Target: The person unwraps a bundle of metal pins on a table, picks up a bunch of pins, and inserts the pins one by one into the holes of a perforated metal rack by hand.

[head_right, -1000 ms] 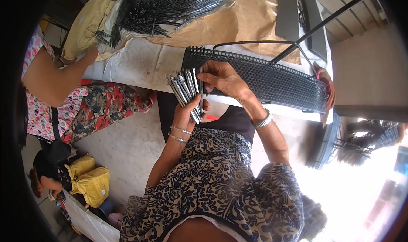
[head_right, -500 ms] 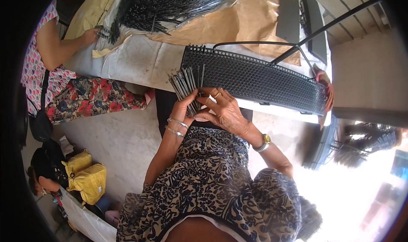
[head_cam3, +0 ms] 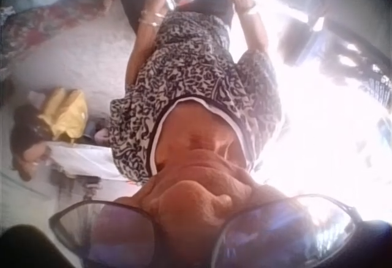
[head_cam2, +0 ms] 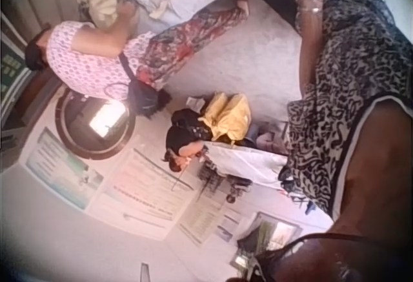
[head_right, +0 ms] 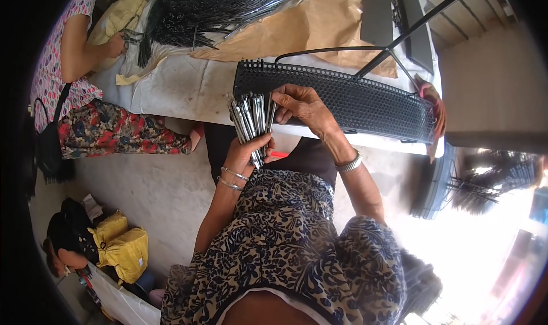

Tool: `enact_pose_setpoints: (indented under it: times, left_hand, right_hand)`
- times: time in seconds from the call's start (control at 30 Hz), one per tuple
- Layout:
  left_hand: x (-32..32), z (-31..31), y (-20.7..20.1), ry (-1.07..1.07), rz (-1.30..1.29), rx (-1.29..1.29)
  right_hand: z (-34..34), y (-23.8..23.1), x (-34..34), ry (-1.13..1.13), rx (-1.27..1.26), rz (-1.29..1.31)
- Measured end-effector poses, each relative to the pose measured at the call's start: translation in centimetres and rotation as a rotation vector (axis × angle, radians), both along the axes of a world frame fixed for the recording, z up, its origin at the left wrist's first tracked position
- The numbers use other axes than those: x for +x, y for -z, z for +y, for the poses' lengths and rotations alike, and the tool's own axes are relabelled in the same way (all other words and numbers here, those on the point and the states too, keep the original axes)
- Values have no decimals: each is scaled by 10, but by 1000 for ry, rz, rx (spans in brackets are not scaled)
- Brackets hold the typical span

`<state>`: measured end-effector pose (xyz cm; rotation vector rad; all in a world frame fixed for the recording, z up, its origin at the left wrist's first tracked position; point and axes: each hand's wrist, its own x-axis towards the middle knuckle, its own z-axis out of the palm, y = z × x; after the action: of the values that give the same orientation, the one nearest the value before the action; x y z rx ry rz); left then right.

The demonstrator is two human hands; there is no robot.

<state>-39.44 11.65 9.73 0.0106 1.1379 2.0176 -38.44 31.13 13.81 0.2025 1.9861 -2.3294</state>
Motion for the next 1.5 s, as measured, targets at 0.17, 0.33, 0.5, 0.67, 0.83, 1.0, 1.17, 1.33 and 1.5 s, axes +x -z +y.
enact_pose_setpoints:
  times: [0.17,0.33,0.5,0.67,0.83,1.0,1.17,1.33,1.5]
  left_hand:
    - [5,2,-3,12,-2,-39]
    - [3,3,-6,9,23,-83]
    - [-1,4,-7,-67,-92,-81]
    - [-10,3,0,-135,-213,-99]
    - [-12,7,-7,-165,-307,-63]
    - [-16,5,-6,-185,-372,-21]
    - [-17,4,-6,-206,-403,-28]
    - [-21,3,-11,-198,-364,-72]
    - [-20,3,-5,-179,-329,-95]
  right_hand:
    - [5,-6,2,-29,51,-45]
    - [7,-12,1,-27,58,-37]
    - [13,-20,-4,65,104,21]
    - [16,-35,-25,449,410,374]
    - [15,-26,-53,543,507,475]
    - [11,-19,-68,528,524,469]
    - [10,-21,-71,581,539,477]
    - [11,-24,-77,553,581,484]
    - [10,-21,-74,538,627,463]
